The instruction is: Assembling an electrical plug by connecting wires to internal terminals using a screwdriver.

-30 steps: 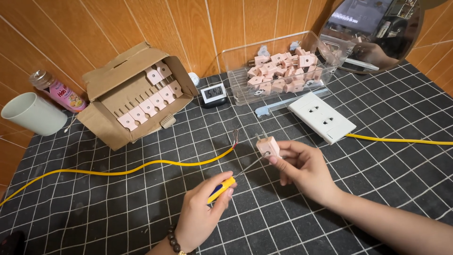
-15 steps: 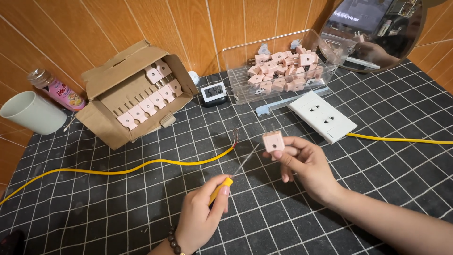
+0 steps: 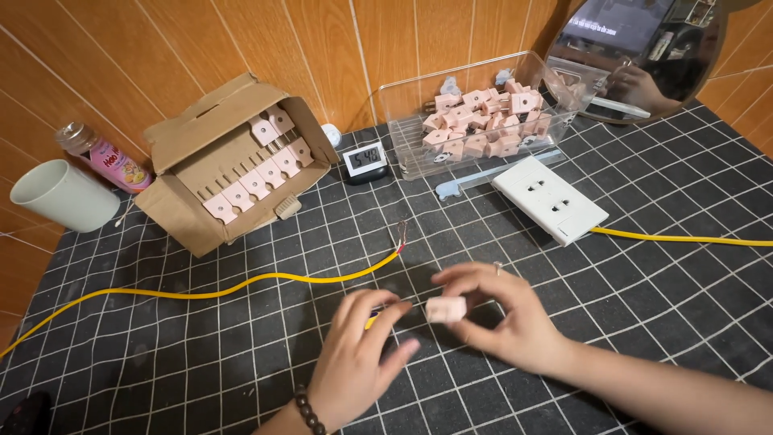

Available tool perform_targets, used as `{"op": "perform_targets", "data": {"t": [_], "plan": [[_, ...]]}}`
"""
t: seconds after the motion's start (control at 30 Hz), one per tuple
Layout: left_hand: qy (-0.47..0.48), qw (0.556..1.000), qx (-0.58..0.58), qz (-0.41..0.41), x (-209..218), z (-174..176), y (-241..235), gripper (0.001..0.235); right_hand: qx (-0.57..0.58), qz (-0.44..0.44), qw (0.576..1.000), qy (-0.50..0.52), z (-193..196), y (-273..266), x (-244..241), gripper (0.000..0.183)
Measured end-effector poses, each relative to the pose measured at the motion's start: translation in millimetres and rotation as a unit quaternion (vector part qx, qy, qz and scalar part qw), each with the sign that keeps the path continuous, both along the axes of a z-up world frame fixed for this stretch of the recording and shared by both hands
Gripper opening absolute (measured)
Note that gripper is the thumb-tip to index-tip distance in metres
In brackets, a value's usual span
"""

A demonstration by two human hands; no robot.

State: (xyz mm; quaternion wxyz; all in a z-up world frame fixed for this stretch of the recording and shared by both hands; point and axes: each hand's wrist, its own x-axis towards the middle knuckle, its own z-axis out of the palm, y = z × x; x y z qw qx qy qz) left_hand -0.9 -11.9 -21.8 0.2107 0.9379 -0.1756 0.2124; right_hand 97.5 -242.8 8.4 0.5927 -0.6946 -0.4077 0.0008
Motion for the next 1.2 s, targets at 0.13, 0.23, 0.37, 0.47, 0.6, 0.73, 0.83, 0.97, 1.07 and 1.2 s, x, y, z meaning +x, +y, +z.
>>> {"op": "perform_targets", "data": {"t": [0.13, 0.23, 0.37, 0.47, 0.6, 0.73, 0.83, 0.97, 1.07, 1.2], "plan": [[-0.030, 0.993, -0.076, -0.089, -7.4, 20.7, -7.7, 0.048, 0.014, 0.036, 0.994, -0.100, -7.0, -2.0, -3.1, 0.028], [-0.003, 0.985, -0.126, -0.119, -9.3, 26.0, -7.3, 0.038, 0.022, 0.131, 0.987, -0.092, 0.9, 0.7, -8.4, 0.027], [-0.015, 0.972, -0.187, -0.141, -10.1, 25.1, -5.6, 0.030, -0.024, 0.167, 0.983, -0.072, 0.6, -1.0, -10.4, 0.029], [-0.015, 0.967, -0.222, -0.125, -7.2, 19.8, -2.1, 0.028, -0.042, 0.157, 0.984, -0.074, -4.1, -1.1, -7.2, 0.036], [-0.068, 0.980, -0.182, -0.035, -1.1, 23.2, 6.7, 0.034, -0.059, 0.138, 0.984, -0.093, -9.6, -0.4, -0.1, 0.034], [-0.069, 0.990, -0.116, 0.037, 15.7, 83.2, 32.9, 0.032, -0.064, 0.121, 0.986, -0.091, -13.3, 0.2, 3.7, 0.027], [-0.123, 0.987, -0.026, 0.097, 48.1, 116.0, 78.3, 0.028, -0.054, 0.146, 0.985, -0.076, -15.0, 0.8, 5.0, 0.022], [-0.223, 0.905, 0.279, 0.230, 104.4, 117.1, 151.4, 0.034, -0.048, 0.171, 0.980, -0.090, -14.3, 0.6, 6.7, 0.019], [-0.032, 0.933, 0.170, 0.315, 127.6, 129.3, 153.0, 0.027, -0.050, 0.184, 0.978, -0.088, -11.3, 0.1, 6.1, 0.015], [0.014, 0.882, 0.371, 0.289, 159.3, 73.5, 204.3, 0.049, -0.059, 0.188, 0.977, -0.085, -11.7, 0.5, 7.2, 0.012]]}}
